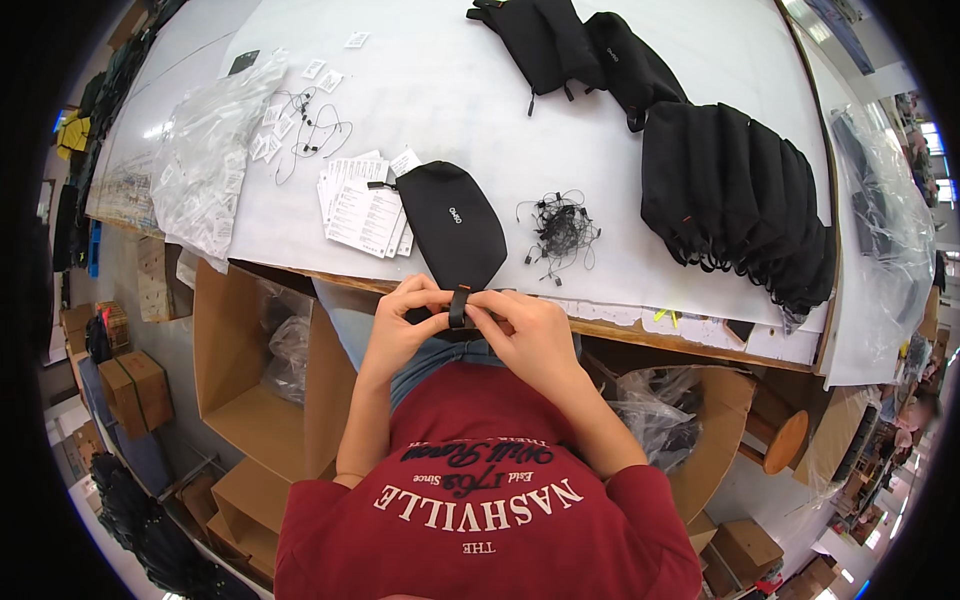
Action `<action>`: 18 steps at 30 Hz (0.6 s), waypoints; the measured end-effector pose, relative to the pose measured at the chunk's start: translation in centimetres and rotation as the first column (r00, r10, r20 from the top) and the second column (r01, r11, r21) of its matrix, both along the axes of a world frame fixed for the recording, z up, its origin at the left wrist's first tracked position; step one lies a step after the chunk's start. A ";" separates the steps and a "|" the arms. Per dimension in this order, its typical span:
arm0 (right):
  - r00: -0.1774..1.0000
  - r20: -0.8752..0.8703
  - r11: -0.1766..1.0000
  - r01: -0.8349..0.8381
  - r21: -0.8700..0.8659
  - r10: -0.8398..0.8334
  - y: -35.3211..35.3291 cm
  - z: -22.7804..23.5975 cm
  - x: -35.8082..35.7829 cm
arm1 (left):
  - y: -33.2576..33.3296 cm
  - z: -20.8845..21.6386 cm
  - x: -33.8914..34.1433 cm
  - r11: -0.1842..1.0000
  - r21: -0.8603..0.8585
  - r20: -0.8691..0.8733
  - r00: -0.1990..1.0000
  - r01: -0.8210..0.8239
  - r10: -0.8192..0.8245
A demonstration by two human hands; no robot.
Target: Packing instruction manuals and small accessories into black zippered pouches.
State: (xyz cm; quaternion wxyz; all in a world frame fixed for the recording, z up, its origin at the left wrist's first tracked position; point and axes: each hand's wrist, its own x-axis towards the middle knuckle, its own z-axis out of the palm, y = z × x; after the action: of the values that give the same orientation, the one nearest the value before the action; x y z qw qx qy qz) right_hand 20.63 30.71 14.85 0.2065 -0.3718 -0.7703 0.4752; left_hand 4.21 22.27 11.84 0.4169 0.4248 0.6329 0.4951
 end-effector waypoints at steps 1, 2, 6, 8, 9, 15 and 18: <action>1.000 0.013 1.000 -0.007 0.010 0.007 0.0 0.0 0.0 | 0.1 0.0 0.0 1.000 0.000 -0.002 1.000 -0.001 0.001; 1.000 0.026 1.000 -0.014 0.021 0.013 0.0 0.0 0.0 | 0.1 0.1 0.0 1.000 0.000 -0.005 1.000 -0.002 0.002; 0.985 0.113 0.977 -0.144 0.159 0.127 0.2 -0.7 0.4 | 0.0 0.5 0.3 1.000 -0.012 0.005 1.000 -0.006 0.006; 0.984 0.110 0.957 -0.165 0.239 0.142 0.1 -0.8 0.3 | 0.0 1.0 0.4 1.000 -0.006 0.035 0.999 -0.030 0.030; 0.984 0.109 0.957 -0.164 0.240 0.141 0.0 -1.0 0.3 | 0.0 1.2 0.6 1.000 -0.006 0.035 0.999 -0.029 0.029; 0.997 -0.058 0.964 -0.058 -0.259 0.045 0.0 0.1 0.1 | -0.4 0.8 1.0 0.958 0.164 0.039 0.972 -0.236 0.233; 0.941 -0.326 0.816 -0.116 -0.566 -0.092 0.4 -0.4 0.8 | -0.6 1.4 0.5 0.951 0.213 0.350 0.926 -0.226 0.142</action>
State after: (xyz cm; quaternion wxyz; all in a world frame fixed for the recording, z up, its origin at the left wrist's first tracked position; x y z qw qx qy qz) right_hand 21.43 31.14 14.41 0.2103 -0.3244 -0.5448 0.7441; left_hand 4.76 21.66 13.22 0.4116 0.3230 0.5242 0.6719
